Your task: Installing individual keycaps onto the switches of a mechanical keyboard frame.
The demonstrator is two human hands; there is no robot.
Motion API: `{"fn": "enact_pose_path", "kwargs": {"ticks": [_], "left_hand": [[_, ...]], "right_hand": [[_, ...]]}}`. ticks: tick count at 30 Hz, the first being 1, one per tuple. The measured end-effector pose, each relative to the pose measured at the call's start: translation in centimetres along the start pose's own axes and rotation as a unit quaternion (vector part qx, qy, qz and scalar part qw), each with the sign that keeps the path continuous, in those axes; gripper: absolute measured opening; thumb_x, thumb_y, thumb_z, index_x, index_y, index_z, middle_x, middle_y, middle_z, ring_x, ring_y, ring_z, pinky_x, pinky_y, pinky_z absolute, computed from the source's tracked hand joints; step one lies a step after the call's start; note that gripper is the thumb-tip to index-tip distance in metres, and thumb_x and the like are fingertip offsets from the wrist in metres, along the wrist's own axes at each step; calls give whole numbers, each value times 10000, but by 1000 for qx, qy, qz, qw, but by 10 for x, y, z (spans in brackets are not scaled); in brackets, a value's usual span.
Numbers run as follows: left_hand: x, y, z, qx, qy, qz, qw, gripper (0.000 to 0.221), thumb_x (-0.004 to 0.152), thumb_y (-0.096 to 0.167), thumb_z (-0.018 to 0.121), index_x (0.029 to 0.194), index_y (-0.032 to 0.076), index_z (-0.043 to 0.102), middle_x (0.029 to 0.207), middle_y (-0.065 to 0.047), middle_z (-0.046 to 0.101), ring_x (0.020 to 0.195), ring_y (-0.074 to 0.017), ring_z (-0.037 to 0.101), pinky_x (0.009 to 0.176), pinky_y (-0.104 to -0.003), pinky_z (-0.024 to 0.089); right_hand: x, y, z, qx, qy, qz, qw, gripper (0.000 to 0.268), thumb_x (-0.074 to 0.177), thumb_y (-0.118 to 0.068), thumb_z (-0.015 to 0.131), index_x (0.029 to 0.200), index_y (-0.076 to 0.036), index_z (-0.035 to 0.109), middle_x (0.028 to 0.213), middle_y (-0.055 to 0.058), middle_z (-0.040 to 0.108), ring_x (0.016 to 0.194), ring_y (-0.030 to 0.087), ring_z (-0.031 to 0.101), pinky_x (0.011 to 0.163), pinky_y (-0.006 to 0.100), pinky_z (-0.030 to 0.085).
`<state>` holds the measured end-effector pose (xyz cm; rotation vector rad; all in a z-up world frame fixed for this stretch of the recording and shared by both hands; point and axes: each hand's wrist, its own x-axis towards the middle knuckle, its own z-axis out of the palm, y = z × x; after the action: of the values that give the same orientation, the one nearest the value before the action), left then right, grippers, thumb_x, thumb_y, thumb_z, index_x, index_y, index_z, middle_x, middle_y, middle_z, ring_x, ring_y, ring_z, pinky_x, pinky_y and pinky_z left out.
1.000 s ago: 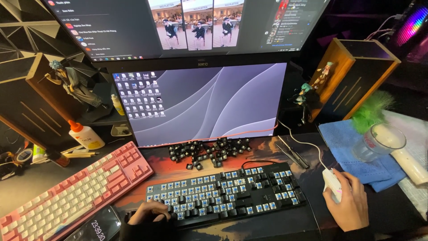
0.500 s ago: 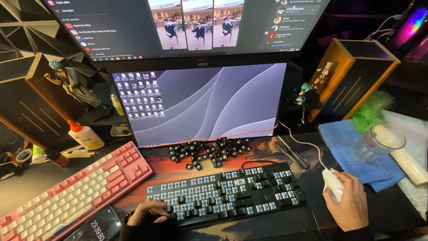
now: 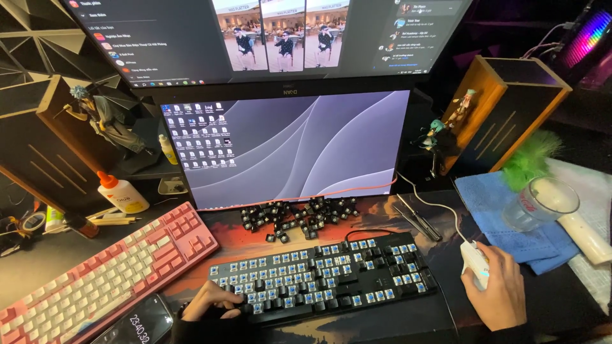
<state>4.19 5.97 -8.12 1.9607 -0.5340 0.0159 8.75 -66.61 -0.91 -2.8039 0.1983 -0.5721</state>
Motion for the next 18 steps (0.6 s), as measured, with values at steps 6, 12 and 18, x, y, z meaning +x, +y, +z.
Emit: {"fn": "enact_pose_path", "kwargs": {"ticks": [6, 12, 18], "left_hand": [[3, 92, 14, -87, 124, 127, 980, 333, 1146, 74, 566, 1257, -79, 840, 729, -68, 711, 602, -102, 627, 640, -278, 440], [4, 95, 7, -120, 91, 40, 988, 270, 1101, 106, 687, 1111, -20, 925, 642, -36, 748, 575, -119, 570, 615, -317, 502], [7, 172, 40, 104, 313, -160, 931, 232, 1052, 261, 809, 959, 253, 1022, 824, 82, 947, 657, -63, 804, 729, -239, 646]], "right_hand": [[1, -3, -2, 5, -7, 5, 1000, 735, 992, -258, 810, 1715, -209, 687, 1663, 140, 655, 1496, 442, 665, 1051, 687, 612], [-3, 6, 5, 7, 39, -42, 998, 705, 969, -225, 845, 1661, -157, 733, 1643, 134, 682, 1460, 430, 699, 1040, 658, 615], [-1, 0, 1, 12, 29, -21, 999, 852, 956, -238, 823, 1790, -196, 654, 1620, 176, 679, 1437, 466, 687, 1057, 669, 601]]}}
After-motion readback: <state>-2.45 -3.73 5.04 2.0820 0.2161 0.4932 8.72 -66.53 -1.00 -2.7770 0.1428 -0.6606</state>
